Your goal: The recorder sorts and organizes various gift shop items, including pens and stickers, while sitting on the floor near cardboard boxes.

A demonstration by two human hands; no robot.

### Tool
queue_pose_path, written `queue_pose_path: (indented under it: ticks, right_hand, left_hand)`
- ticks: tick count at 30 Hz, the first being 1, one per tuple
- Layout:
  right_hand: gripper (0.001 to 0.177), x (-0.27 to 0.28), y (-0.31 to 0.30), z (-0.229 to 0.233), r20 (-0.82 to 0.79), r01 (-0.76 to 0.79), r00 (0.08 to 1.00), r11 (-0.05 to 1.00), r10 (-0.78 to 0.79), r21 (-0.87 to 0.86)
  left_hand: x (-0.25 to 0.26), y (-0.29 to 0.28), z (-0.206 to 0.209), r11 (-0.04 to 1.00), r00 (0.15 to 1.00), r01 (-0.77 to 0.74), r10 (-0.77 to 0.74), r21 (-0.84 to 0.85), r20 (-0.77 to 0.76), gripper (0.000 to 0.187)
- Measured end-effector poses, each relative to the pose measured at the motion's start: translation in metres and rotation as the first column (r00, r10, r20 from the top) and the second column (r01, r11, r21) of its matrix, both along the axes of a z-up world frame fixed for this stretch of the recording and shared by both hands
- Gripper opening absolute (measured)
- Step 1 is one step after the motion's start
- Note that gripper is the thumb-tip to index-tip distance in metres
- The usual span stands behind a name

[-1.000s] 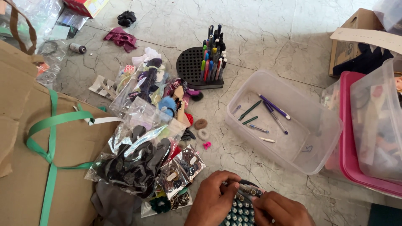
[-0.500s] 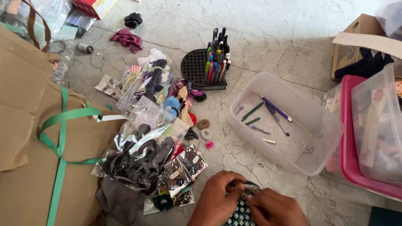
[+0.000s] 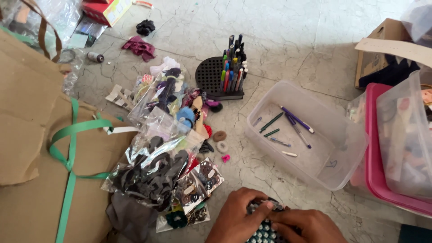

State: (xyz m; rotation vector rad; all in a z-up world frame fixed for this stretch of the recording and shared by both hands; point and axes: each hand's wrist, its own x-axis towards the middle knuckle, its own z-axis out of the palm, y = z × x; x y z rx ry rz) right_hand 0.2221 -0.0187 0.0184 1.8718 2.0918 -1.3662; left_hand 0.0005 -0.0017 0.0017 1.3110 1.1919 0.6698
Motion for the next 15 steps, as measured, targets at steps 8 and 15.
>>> queue_pose_path:
  ticks: [8,15]
  right_hand:
    - [0.034,0.026,-0.003,-0.057,-0.264,-0.140,0.952,0.987,0.156,0.078]
    - [0.026,0.044,0.014,-0.067,-0.337,0.035,0.941,0.986,0.023,0.166]
  left_hand:
    - [0.005,0.001,-0.030,0.968,0.983,0.174,-0.182,0.179,0.031,0.048]
    - [0.005,-0.018,-0.162,0.980,0.973,0.136,-0.160,0.147,0.167,0.039]
